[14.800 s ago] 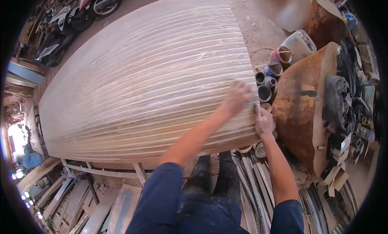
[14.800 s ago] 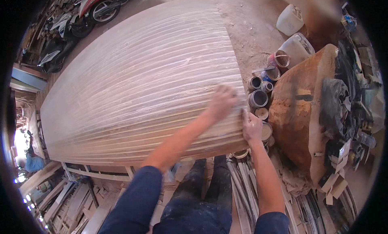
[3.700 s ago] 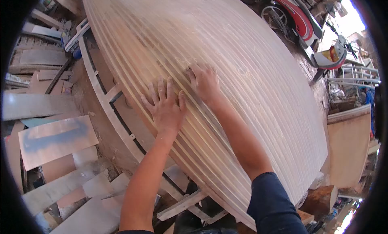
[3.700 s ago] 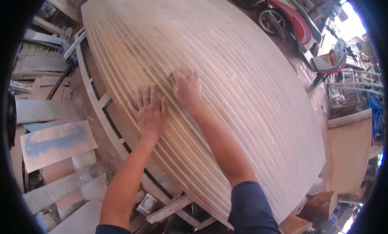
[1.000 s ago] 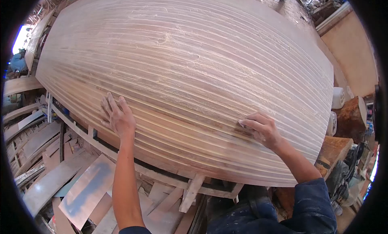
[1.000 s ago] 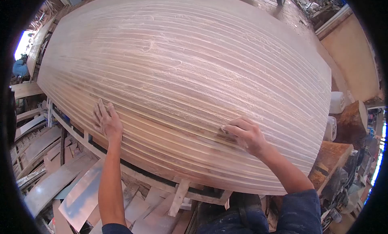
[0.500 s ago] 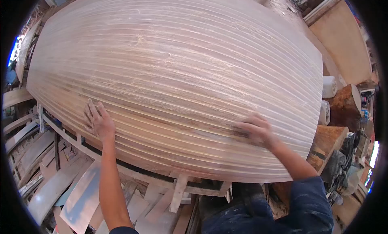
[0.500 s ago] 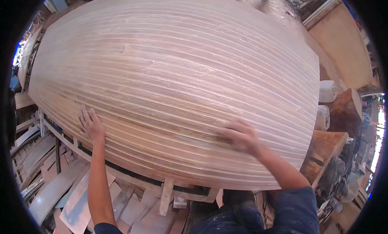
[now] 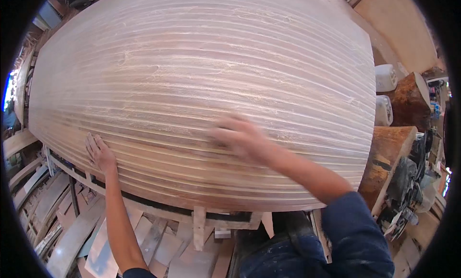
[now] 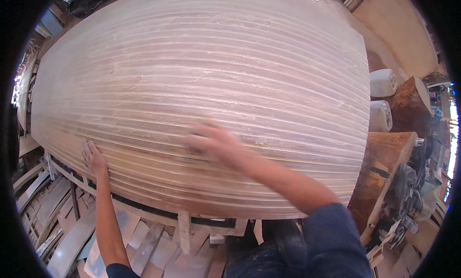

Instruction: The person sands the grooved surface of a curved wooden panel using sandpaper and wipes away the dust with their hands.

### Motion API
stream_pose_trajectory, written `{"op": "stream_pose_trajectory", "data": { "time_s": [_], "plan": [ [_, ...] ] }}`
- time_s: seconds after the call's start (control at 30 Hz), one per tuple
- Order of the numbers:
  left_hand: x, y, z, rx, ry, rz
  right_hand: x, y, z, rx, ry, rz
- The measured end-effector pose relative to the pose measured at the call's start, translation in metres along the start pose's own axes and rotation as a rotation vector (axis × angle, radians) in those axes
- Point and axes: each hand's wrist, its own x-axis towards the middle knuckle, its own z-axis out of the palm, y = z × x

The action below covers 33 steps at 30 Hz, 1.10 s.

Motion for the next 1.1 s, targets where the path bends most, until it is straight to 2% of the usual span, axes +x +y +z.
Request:
{"op": "stream_pose_trajectory", "data": {
  "time_s": [0.1,0.17,0.23,0.27,0.3,0.33,0.37,0.4,0.43,0.5,0.53,0.6,0.63,0.67,0.73,0.77,0.8,0.87,0.93,0.97,1.0,1.03,1.07,1.1],
  "plan": [
    [0.008,-0.025,0.020,-0.080,0.028,0.040,-0.121,0.007,-0.126,-0.166,-0.148,0.183],
    [-0.002,-0.001,0.002,-0.049,0.018,-0.005,-0.176,0.006,-0.162,-0.157,-0.127,0.373],
    [0.001,0.001,0.001,-0.017,0.010,-0.032,-0.149,0.008,-0.143,-0.147,-0.127,0.297],
    [0.010,-0.020,0.013,-0.001,0.020,0.043,-0.126,0.009,-0.124,-0.140,-0.130,0.219],
    [0.016,-0.034,0.022,0.017,0.031,0.118,-0.091,0.006,-0.090,-0.042,-0.128,0.252],
    [0.017,-0.036,0.023,0.028,0.034,0.132,-0.059,0.016,-0.046,-0.020,-0.108,0.134],
    [0.018,-0.037,0.022,0.061,0.055,0.173,-0.013,0.006,-0.017,0.087,-0.091,0.124],
    [0.017,-0.040,0.021,0.092,0.077,0.210,0.023,0.004,0.023,0.016,0.002,0.005],
    [0.021,-0.050,0.026,0.097,0.079,0.219,0.057,-0.003,0.045,0.025,-0.088,0.087],
    [0.030,-0.073,0.036,0.309,0.076,0.357,0.065,-0.006,0.036,0.063,-0.122,0.151],
    [0.028,-0.074,0.037,0.308,0.063,0.365,0.065,-0.010,0.034,0.100,-0.169,0.205],
    [0.029,-0.069,0.037,0.359,0.096,0.355,-0.012,0.006,-0.009,0.104,-0.058,0.248],
    [0.027,-0.067,0.037,0.348,0.094,0.347,-0.054,0.014,-0.047,0.019,-0.068,0.195],
    [0.023,-0.062,0.036,0.307,0.098,0.346,-0.086,0.007,-0.091,-0.020,-0.157,0.302],
    [0.009,-0.036,0.017,0.268,0.100,0.337,-0.148,0.005,-0.141,-0.036,-0.129,0.408],
    [-0.001,0.000,-0.003,0.178,0.051,0.183,-0.160,0.004,-0.149,-0.060,-0.102,0.436],
    [-0.006,0.019,-0.013,0.086,0.003,0.034,-0.150,0.006,-0.140,-0.062,-0.103,0.432],
    [-0.007,0.019,-0.012,0.068,0.010,0.038,-0.110,0.015,-0.102,-0.071,-0.102,0.174],
    [-0.006,0.017,-0.012,0.060,0.022,0.052,-0.036,0.015,-0.030,0.027,-0.067,0.068],
    [-0.004,0.012,-0.010,-0.025,0.036,0.126,0.008,0.013,0.007,0.072,0.023,-0.059],
    [-0.003,0.013,-0.010,-0.111,0.050,0.203,0.050,0.005,0.039,0.180,-0.023,-0.007],
    [-0.007,0.017,-0.013,-0.108,0.052,0.218,0.082,0.014,0.097,-0.134,0.166,-0.232],
    [-0.011,0.025,-0.016,-0.062,0.067,0.388,0.124,0.001,0.124,-0.007,0.074,-0.071],
    [-0.013,0.035,-0.016,-0.018,0.085,0.556,0.153,-0.011,0.137,-0.034,0.067,-0.020]
  ]
}}
